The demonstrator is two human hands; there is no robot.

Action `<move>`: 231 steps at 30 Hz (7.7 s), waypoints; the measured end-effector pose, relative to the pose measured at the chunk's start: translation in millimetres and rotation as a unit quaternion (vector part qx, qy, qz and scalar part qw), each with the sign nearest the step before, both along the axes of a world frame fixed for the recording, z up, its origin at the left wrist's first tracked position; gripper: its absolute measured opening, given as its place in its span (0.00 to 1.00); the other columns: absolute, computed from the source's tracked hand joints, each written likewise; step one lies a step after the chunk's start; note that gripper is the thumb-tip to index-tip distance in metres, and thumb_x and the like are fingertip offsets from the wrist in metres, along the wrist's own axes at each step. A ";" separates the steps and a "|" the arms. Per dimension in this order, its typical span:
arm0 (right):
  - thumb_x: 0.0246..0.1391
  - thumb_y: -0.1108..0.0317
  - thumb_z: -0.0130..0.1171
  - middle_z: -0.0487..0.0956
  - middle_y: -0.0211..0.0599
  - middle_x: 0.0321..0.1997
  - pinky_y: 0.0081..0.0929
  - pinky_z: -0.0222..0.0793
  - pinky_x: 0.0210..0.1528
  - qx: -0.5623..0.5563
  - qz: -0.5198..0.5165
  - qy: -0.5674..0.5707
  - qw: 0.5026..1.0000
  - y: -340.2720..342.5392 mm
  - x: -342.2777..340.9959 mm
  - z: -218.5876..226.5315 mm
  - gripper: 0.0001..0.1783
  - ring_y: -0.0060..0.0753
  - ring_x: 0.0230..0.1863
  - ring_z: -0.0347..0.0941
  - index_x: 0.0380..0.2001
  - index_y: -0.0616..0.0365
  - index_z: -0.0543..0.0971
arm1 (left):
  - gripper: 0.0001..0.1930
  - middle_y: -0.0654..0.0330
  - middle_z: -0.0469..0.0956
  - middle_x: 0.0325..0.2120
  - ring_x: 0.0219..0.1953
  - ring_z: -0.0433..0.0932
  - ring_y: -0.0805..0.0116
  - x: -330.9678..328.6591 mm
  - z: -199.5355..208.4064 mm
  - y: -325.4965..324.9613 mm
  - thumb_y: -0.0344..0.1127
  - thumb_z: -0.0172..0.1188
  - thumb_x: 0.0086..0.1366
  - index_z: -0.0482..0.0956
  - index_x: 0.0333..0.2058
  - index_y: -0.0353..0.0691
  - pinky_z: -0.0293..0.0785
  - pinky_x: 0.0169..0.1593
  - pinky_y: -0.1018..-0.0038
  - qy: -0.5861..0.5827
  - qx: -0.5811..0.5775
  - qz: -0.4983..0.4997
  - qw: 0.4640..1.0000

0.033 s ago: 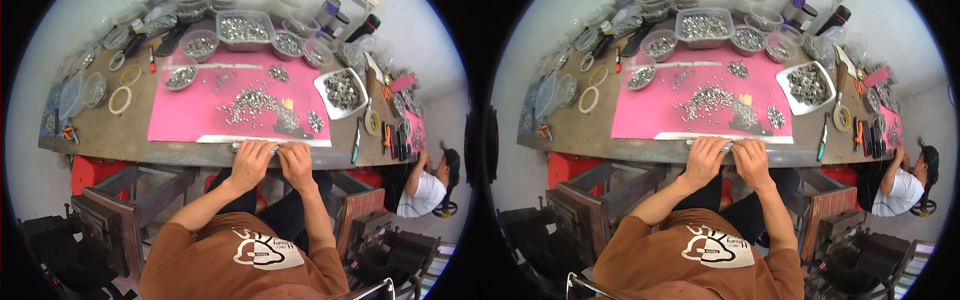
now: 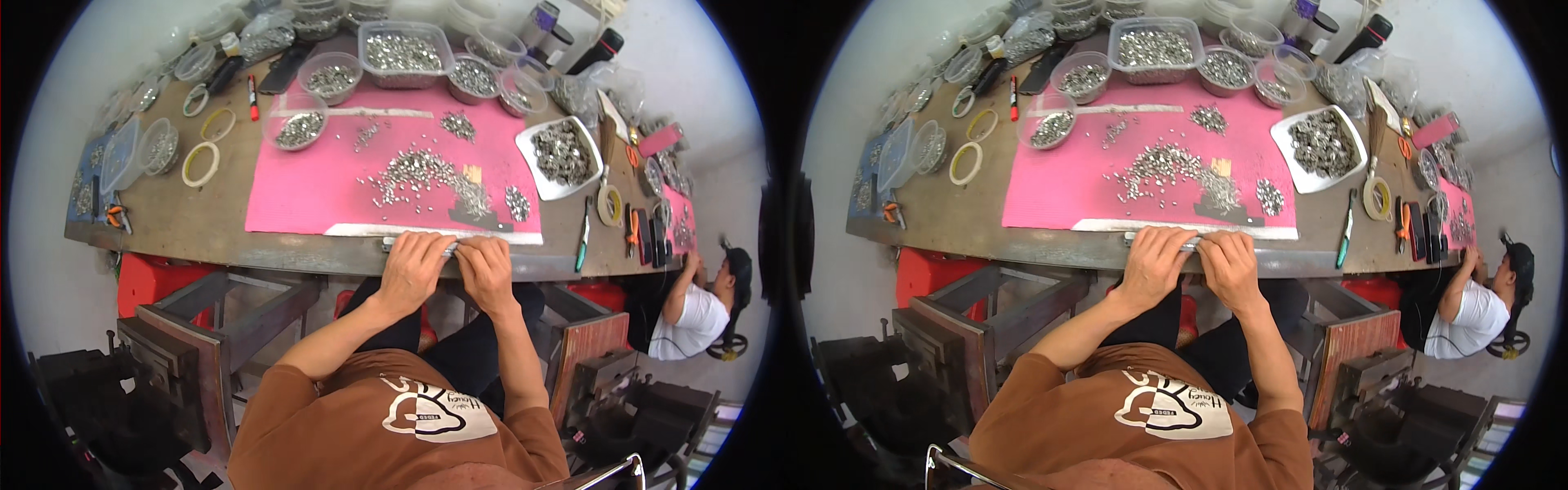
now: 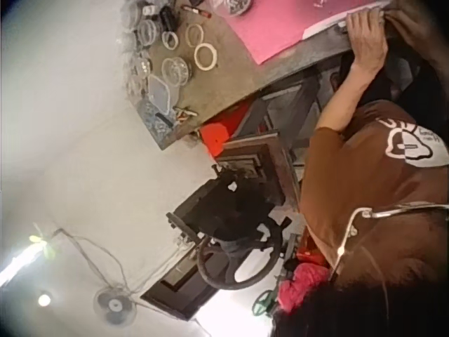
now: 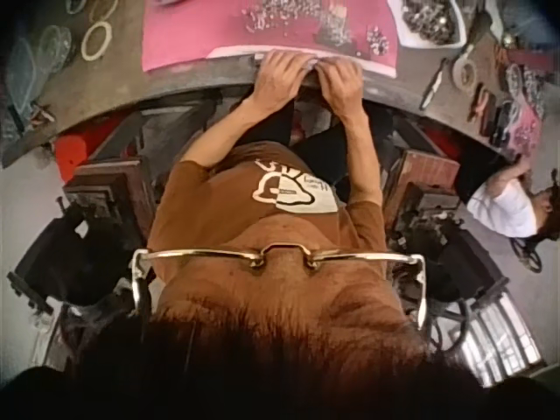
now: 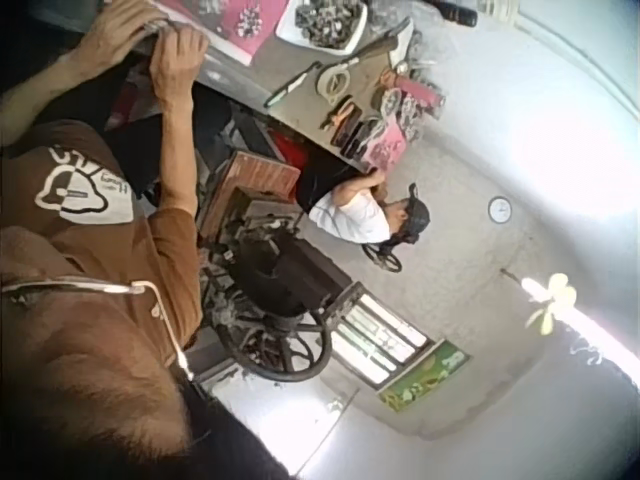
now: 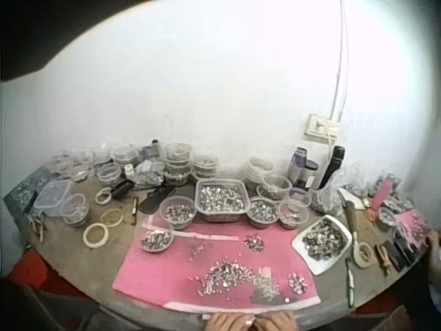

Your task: The person arranges small metal pieces into a metal holder by hand, places the holder into a manual press machine to press the components by turning the wheel, and resumes placing metal pieces into the holder on the table.

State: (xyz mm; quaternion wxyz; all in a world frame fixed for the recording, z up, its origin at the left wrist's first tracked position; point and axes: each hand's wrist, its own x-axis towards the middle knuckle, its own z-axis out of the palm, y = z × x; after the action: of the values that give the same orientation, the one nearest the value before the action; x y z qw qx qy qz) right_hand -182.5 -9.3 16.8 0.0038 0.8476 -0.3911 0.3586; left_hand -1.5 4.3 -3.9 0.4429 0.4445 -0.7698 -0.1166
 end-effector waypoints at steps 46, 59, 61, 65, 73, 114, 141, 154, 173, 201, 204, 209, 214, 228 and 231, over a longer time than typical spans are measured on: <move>0.67 0.58 0.51 0.79 0.45 0.54 0.49 0.70 0.57 0.037 0.149 0.094 0.984 -296.4 242.9 26.4 0.18 0.53 0.57 0.74 0.51 0.53 0.81 | 0.36 0.33 0.55 0.70 0.73 0.55 0.41 116.5 -1.3 -146.6 0.24 0.53 0.67 0.49 0.71 0.24 0.53 0.74 0.60 0.248 0.140 0.092 0.954; 0.62 0.45 0.48 0.84 0.56 0.41 0.54 0.75 0.51 0.248 0.066 0.205 0.944 -316.4 264.2 47.0 0.27 0.61 0.46 0.81 0.40 0.55 0.85 | 0.36 0.39 0.52 0.73 0.74 0.55 0.54 119.9 1.2 -170.4 0.27 0.50 0.69 0.47 0.73 0.26 0.57 0.70 0.70 0.337 0.209 0.057 0.916; 0.62 0.46 0.48 0.84 0.57 0.41 0.53 0.75 0.52 0.247 0.049 0.224 0.941 -320.2 269.6 47.5 0.27 0.61 0.46 0.81 0.39 0.57 0.86 | 0.35 0.36 0.53 0.72 0.74 0.54 0.48 122.1 6.4 -170.1 0.26 0.49 0.69 0.49 0.72 0.25 0.54 0.72 0.66 0.326 0.204 0.054 0.921; 0.60 0.50 0.50 0.84 0.58 0.38 0.53 0.76 0.50 0.224 0.012 0.226 0.948 -325.2 279.5 41.8 0.25 0.61 0.44 0.82 0.34 0.60 0.88 | 0.33 0.33 0.55 0.70 0.74 0.55 0.42 121.7 2.9 -164.1 0.25 0.48 0.68 0.52 0.70 0.24 0.52 0.75 0.61 0.284 0.180 0.071 0.939; 0.60 0.54 0.53 0.81 0.60 0.27 0.54 0.77 0.41 0.153 0.001 0.059 0.987 -310.2 276.6 47.7 0.23 0.63 0.33 0.81 0.27 0.63 0.86 | 0.35 0.32 0.54 0.70 0.74 0.54 0.40 115.8 -2.5 -158.0 0.27 0.50 0.68 0.50 0.70 0.23 0.52 0.75 0.59 0.249 0.168 0.088 0.950; 0.61 0.62 0.63 0.82 0.45 0.29 0.36 0.72 0.34 0.200 0.114 -0.051 0.972 -229.5 161.2 30.3 0.13 0.42 0.28 0.78 0.37 0.64 0.84 | 0.28 0.40 0.58 0.70 0.73 0.56 0.40 113.2 1.8 -62.7 0.43 0.50 0.76 0.64 0.67 0.30 0.50 0.74 0.49 -0.133 0.134 0.019 0.982; 0.57 0.70 0.62 0.80 0.48 0.37 0.47 0.74 0.45 0.121 0.018 0.025 0.992 -214.9 111.3 -1.6 0.08 0.55 0.42 0.78 0.37 0.62 0.83 | 0.08 0.55 0.76 0.35 0.41 0.78 0.54 108.7 -4.5 -200.6 0.27 0.66 0.60 0.83 0.39 0.36 0.76 0.46 0.62 -0.031 -0.061 0.085 0.994; 0.57 0.71 0.61 0.82 0.49 0.34 0.45 0.74 0.41 0.234 0.041 0.011 0.971 -129.1 41.1 59.2 0.06 0.54 0.37 0.79 0.33 0.63 0.81 | 0.04 0.57 0.80 0.31 0.31 0.79 0.66 113.6 30.6 -128.9 0.26 0.62 0.66 0.82 0.38 0.34 0.75 0.36 0.71 0.100 0.093 0.007 0.991; 0.54 0.75 0.66 0.77 0.42 0.29 0.38 0.71 0.36 0.157 0.008 -0.039 0.987 -72.8 18.9 12.8 0.05 0.45 0.33 0.76 0.34 0.61 0.83 | 0.06 0.52 0.82 0.32 0.35 0.82 0.56 72.3 15.2 -84.2 0.26 0.64 0.64 0.83 0.39 0.33 0.77 0.39 0.65 0.016 0.056 -0.080 0.995; 0.54 0.76 0.65 0.77 0.42 0.34 0.40 0.71 0.43 0.126 0.002 0.040 0.991 -58.1 12.1 14.3 0.07 0.46 0.39 0.75 0.37 0.63 0.80 | 0.04 0.56 0.79 0.32 0.37 0.76 0.58 62.8 30.1 -28.9 0.26 0.61 0.65 0.77 0.37 0.35 0.70 0.43 0.65 0.049 0.187 -0.084 0.977; 0.55 0.78 0.64 0.79 0.44 0.34 0.37 0.73 0.41 0.219 0.019 -0.087 0.972 -39.3 16.5 25.1 0.07 0.46 0.37 0.78 0.38 0.64 0.79 | 0.04 0.55 0.79 0.35 0.39 0.76 0.57 55.8 17.2 -24.6 0.25 0.61 0.64 0.77 0.37 0.34 0.72 0.45 0.65 0.082 0.150 -0.101 0.980; 0.54 0.81 0.63 0.79 0.42 0.35 0.39 0.70 0.43 0.216 0.031 -0.145 0.965 -11.3 32.2 16.4 0.06 0.46 0.38 0.76 0.36 0.62 0.78 | 0.05 0.54 0.79 0.37 0.41 0.77 0.55 51.9 8.7 -21.0 0.24 0.62 0.63 0.77 0.37 0.34 0.73 0.46 0.64 0.075 0.111 -0.098 0.986; 0.53 0.81 0.64 0.80 0.40 0.37 0.37 0.69 0.46 0.154 0.009 -0.161 0.975 -4.8 40.9 2.5 0.08 0.45 0.39 0.75 0.36 0.61 0.79 | 0.06 0.53 0.79 0.37 0.40 0.77 0.53 49.9 7.0 -20.5 0.23 0.63 0.62 0.76 0.37 0.33 0.73 0.44 0.63 0.055 0.089 -0.091 0.990; 0.48 0.78 0.68 0.81 0.35 0.38 0.38 0.67 0.48 0.030 0.004 -0.067 0.997 0.5 40.7 -0.2 0.11 0.40 0.41 0.76 0.37 0.59 0.81 | 0.06 0.54 0.80 0.32 0.38 0.78 0.53 55.9 8.4 -25.3 0.24 0.65 0.60 0.82 0.37 0.34 0.74 0.43 0.59 0.031 -0.019 -0.036 0.999; 0.49 0.76 0.68 0.81 0.35 0.40 0.38 0.67 0.48 -0.001 0.008 -0.009 1.000 2.0 36.9 8.3 0.11 0.39 0.42 0.76 0.38 0.59 0.81 | 0.06 0.58 0.80 0.31 0.38 0.76 0.56 63.7 10.8 -47.3 0.28 0.65 0.62 0.83 0.38 0.38 0.70 0.47 0.62 -0.011 -0.015 -0.013 1.000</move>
State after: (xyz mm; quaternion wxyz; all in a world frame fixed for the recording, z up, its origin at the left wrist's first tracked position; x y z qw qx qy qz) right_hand -145.6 -7.4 25.0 -0.0013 0.8474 -0.3839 0.3668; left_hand 62.3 -43.0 6.9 0.4396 0.4291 -0.7818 -0.1063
